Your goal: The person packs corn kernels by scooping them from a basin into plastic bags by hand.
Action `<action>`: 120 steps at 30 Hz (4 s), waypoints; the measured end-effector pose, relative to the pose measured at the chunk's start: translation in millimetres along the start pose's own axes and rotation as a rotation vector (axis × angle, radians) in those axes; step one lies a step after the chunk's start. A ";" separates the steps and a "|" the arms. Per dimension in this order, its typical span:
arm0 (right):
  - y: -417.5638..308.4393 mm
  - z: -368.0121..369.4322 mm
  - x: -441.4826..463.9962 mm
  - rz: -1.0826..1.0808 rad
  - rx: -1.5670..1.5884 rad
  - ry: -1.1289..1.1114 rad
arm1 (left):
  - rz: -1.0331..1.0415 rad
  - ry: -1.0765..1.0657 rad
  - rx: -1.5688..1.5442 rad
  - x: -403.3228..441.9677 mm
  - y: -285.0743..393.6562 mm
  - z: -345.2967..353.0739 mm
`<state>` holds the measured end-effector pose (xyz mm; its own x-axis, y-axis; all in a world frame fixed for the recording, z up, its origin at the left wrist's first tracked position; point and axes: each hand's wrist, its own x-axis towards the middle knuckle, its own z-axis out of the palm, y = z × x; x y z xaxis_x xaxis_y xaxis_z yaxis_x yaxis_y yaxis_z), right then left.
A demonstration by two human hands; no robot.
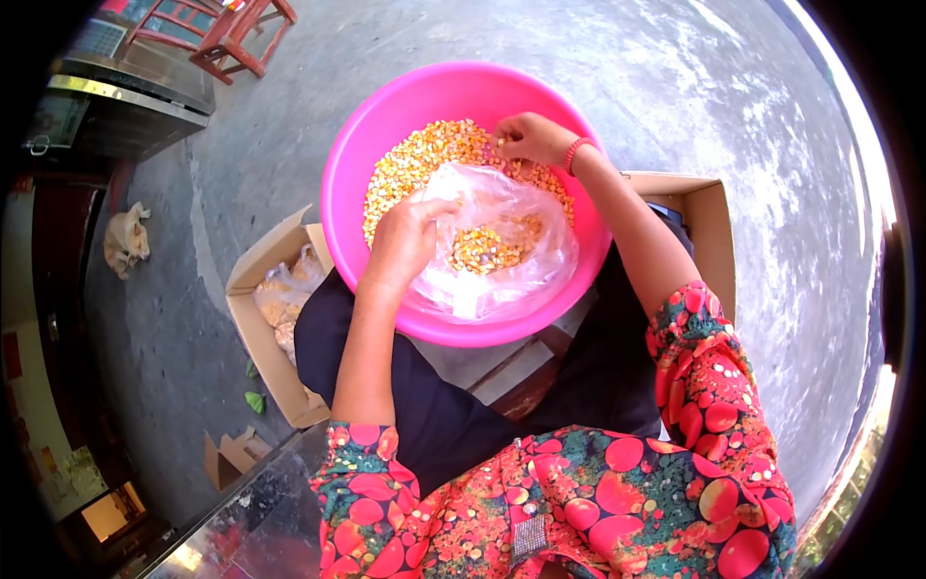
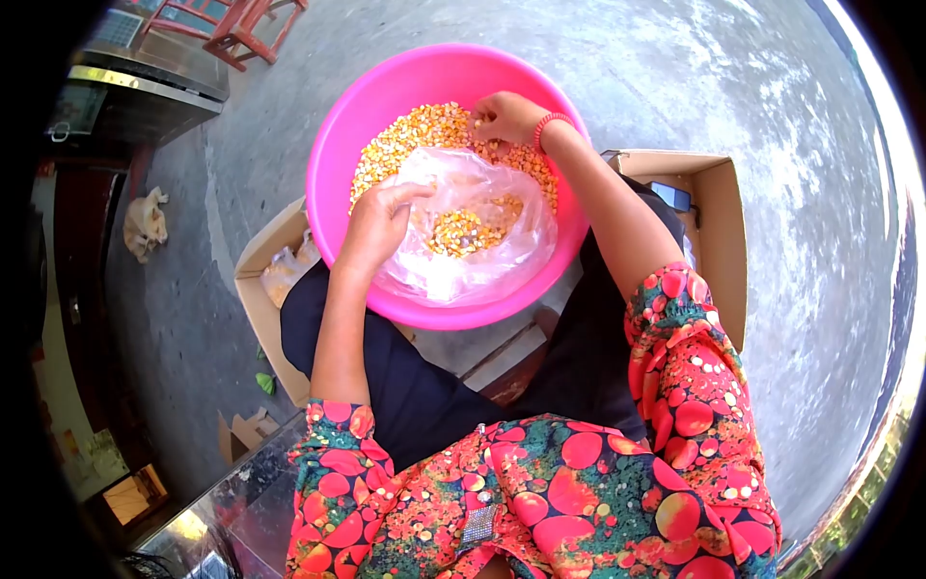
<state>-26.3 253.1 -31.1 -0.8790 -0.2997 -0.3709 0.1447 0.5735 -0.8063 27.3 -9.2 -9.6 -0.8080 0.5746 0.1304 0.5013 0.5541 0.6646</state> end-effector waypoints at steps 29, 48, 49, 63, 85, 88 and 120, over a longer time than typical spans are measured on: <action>-39.6 59.8 -24.9 -0.315 -0.468 0.300 | -0.116 0.025 -0.021 6.1 13.2 -8.5; -29.6 41.7 -17.4 -0.653 -0.191 0.165 | -0.072 0.115 -0.052 7.3 15.8 -10.3; -29.3 41.8 -17.2 -0.653 -0.190 0.165 | -0.073 0.115 -0.052 7.0 14.2 -10.1; -35.9 26.0 -20.0 -0.544 -0.003 0.157 | -0.168 -0.035 -0.115 4.5 2.8 -9.9; 22.3 42.0 1.8 -0.062 -0.641 -0.205 | -0.217 -0.246 -0.017 -2.0 1.1 0.1; 35.5 45.6 9.3 -0.042 -0.582 -0.248 | -0.267 -0.279 -0.023 -1.7 2.9 -1.1; -23.5 21.2 1.4 -0.358 -0.292 0.055 | -0.289 -0.167 0.087 2.3 0.2 2.8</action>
<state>-21.3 223.0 -22.4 -0.8745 -0.4811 -0.0616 -0.2991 0.6348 -0.7124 26.4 -6.2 -11.3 -0.8622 0.4732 -0.1810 0.2898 0.7536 0.5900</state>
